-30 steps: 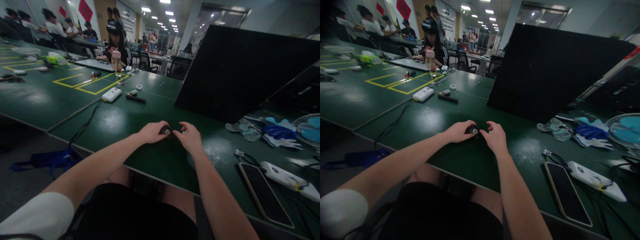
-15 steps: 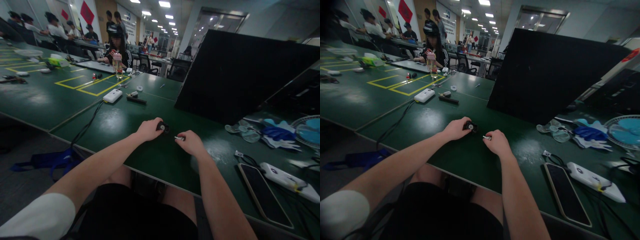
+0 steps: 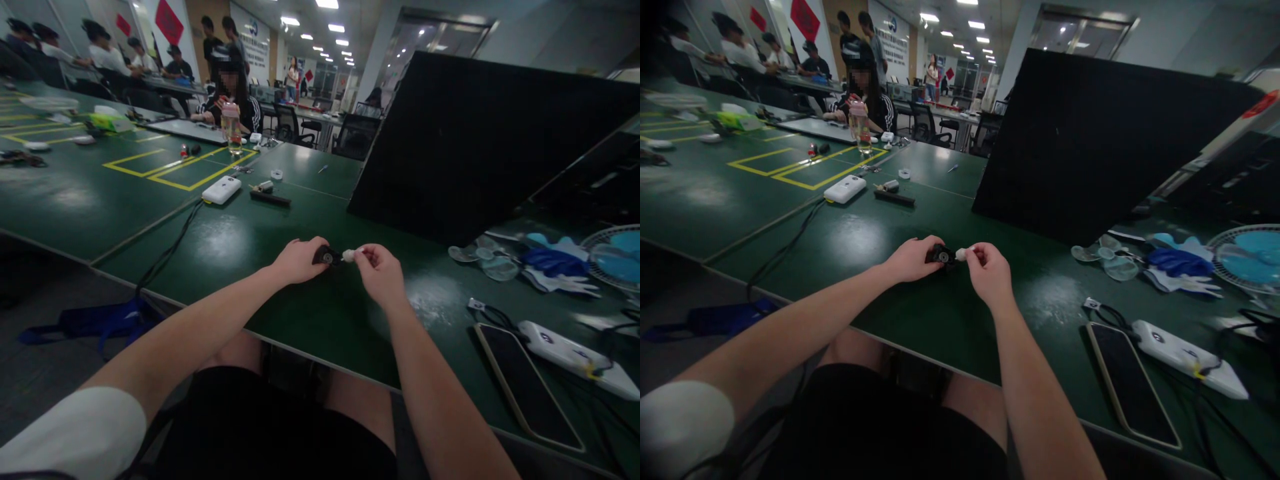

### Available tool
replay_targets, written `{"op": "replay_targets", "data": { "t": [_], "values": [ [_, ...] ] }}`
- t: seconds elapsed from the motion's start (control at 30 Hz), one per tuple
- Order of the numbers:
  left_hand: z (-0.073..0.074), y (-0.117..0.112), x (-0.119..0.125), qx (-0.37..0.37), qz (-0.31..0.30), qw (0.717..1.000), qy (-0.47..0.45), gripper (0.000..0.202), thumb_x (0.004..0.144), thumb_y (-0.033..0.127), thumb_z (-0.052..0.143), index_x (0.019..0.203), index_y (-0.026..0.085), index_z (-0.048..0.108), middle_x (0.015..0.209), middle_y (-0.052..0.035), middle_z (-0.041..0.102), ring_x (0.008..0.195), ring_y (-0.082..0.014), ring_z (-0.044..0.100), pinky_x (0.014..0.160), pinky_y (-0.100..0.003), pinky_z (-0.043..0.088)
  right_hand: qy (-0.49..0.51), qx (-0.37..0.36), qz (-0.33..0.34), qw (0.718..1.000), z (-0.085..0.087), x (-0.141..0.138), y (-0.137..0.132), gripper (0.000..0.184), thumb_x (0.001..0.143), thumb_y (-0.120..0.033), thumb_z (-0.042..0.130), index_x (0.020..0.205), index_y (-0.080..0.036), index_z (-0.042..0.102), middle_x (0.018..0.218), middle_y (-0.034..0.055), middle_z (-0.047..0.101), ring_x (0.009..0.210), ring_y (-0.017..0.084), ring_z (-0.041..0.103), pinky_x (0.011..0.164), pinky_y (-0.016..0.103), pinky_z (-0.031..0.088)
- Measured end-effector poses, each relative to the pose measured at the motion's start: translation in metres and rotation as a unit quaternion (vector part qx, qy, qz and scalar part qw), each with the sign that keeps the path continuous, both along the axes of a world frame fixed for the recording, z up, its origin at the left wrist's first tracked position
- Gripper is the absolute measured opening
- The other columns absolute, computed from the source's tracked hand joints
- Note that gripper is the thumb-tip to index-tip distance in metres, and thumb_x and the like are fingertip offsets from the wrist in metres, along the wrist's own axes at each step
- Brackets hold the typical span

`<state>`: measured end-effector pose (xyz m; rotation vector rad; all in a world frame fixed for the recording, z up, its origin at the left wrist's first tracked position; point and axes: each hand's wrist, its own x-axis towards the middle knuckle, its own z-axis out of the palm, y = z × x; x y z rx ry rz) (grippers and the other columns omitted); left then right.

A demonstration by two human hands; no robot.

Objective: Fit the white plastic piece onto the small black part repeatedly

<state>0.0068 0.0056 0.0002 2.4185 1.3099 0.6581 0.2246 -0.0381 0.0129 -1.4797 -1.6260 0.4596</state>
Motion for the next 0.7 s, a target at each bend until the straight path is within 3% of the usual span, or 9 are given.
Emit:
{"op": "replay_targets", "data": {
  "t": [0.13, 0.33, 0.47, 0.7],
  "values": [
    [0.0004, -0.0007, 0.0011, 0.000, 0.006, 1.000, 0.001, 0.044, 0.086, 0.039, 0.067, 0.126, 0.025, 0.056, 0.104, -0.0045, 0.075, 0.100, -0.0269, 0.071, 0.101, -0.044, 0.050, -0.076, -0.007, 0.018, 0.997, -0.0007, -0.0081, -0.0040, 0.021, 0.093, -0.038, 0.060, 0.097, -0.021, 0.069, 0.087, 0.0049, 0.070, 0.073, 0.018, 0.062, 0.065, 0.031, 0.048],
    [0.0007, -0.0012, 0.0004, -0.026, 0.009, 0.999, -0.024, 0.046, 0.084, 0.039, 0.070, 0.125, 0.025, 0.056, 0.105, -0.0044, 0.074, 0.093, -0.0250, 0.071, 0.080, -0.036, 0.055, -0.099, -0.023, 0.031, 0.994, 0.0016, -0.0093, -0.0070, 0.020, 0.093, -0.037, 0.059, 0.101, -0.023, 0.071, 0.091, 0.0045, 0.071, 0.076, 0.019, 0.064, 0.066, 0.031, 0.049],
    [-0.0002, -0.0006, 0.0005, -0.026, 0.002, 0.999, -0.027, 0.046, 0.083, 0.040, 0.071, 0.124, 0.025, 0.057, 0.106, -0.0047, 0.074, 0.094, -0.0250, 0.070, 0.080, -0.036, 0.055, -0.139, -0.044, 0.026, 0.989, 0.0012, -0.0084, -0.0063, 0.020, 0.093, -0.036, 0.058, 0.102, -0.024, 0.071, 0.091, 0.0039, 0.072, 0.072, 0.019, 0.063, 0.062, 0.032, 0.047],
    [-0.0016, -0.0007, 0.0007, -0.013, -0.004, 1.000, -0.026, 0.045, 0.082, 0.040, 0.071, 0.122, 0.025, 0.058, 0.103, -0.0045, 0.073, 0.091, -0.0243, 0.070, 0.077, -0.035, 0.054, -0.189, 0.006, -0.004, 0.982, 0.0000, -0.0068, -0.0063, 0.019, 0.091, -0.036, 0.060, 0.095, -0.023, 0.074, 0.085, 0.0033, 0.073, 0.068, 0.019, 0.063, 0.062, 0.032, 0.045]
  ]
}}
